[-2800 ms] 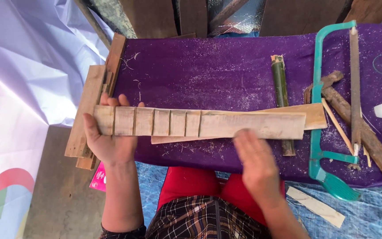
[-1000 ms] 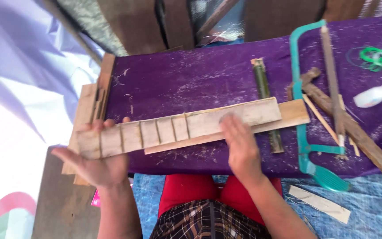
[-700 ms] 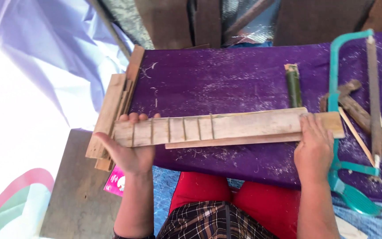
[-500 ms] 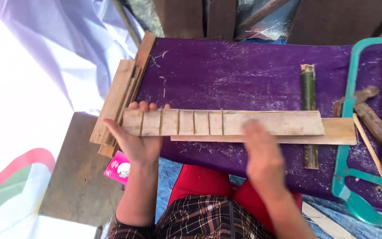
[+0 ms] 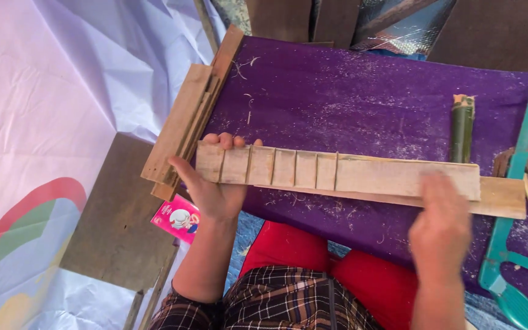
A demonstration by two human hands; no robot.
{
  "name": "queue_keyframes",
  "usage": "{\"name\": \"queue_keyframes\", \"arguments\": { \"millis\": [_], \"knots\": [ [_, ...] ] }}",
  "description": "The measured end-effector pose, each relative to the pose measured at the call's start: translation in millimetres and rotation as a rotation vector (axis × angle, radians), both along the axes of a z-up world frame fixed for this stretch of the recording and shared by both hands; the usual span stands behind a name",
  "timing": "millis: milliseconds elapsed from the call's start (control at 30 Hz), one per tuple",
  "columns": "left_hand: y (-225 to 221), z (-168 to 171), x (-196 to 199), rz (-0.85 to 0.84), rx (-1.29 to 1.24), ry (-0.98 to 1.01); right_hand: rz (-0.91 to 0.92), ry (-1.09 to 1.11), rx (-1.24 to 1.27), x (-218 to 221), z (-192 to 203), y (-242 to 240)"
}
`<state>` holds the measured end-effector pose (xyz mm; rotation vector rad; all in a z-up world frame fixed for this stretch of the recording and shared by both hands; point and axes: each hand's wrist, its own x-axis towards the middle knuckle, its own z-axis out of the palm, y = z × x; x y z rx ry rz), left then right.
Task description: Sanding a wooden plank with sandpaper and then sawing a bamboo stick using a hacksaw on a repair bench.
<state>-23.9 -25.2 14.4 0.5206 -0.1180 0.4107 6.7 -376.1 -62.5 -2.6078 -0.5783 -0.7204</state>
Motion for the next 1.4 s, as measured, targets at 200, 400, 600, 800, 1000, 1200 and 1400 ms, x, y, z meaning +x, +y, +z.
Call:
{"name": "queue_keyframes", "arguments": {
  "millis": [200, 400, 600, 800, 1000, 1200, 1400],
  "knots": [
    [1.5, 1.5, -2.2, -0.004, 0.036, -0.002, 0.217, -0.004, 0.065, -19.3, 29.2, 50.7],
    [14.4, -4.9, -1.8, -0.061, 0.030, -0.096, -0.169, -0.087, 0.003, 37.3, -38.9, -70.0],
    [13.9, -0.1, 1.0, -0.120, 0.025, -0.162, 0.082, -0.095, -0.013, 53.4, 28.3, -45.6],
    [14.4, 0.4, 2.6, -0.164, 0.045, -0.281, 0.207, 0.088, -0.240, 72.8, 60.4, -31.6],
    [14.6, 3.7, 3.2, -0.166, 0.052, -0.273, 0.225, -0.130, -0.437, 74.5, 70.1, -31.8],
    [12.9, 6.2, 2.0, -0.159, 0.058, -0.270, 0.188, -0.328, -0.509, 67.7, 75.8, -17.7],
    [12.1, 7.8, 0.8, -0.129, 0.082, -0.229, -0.003, -0.282, -0.406, 69.3, 41.6, -39.7]
  ]
}}
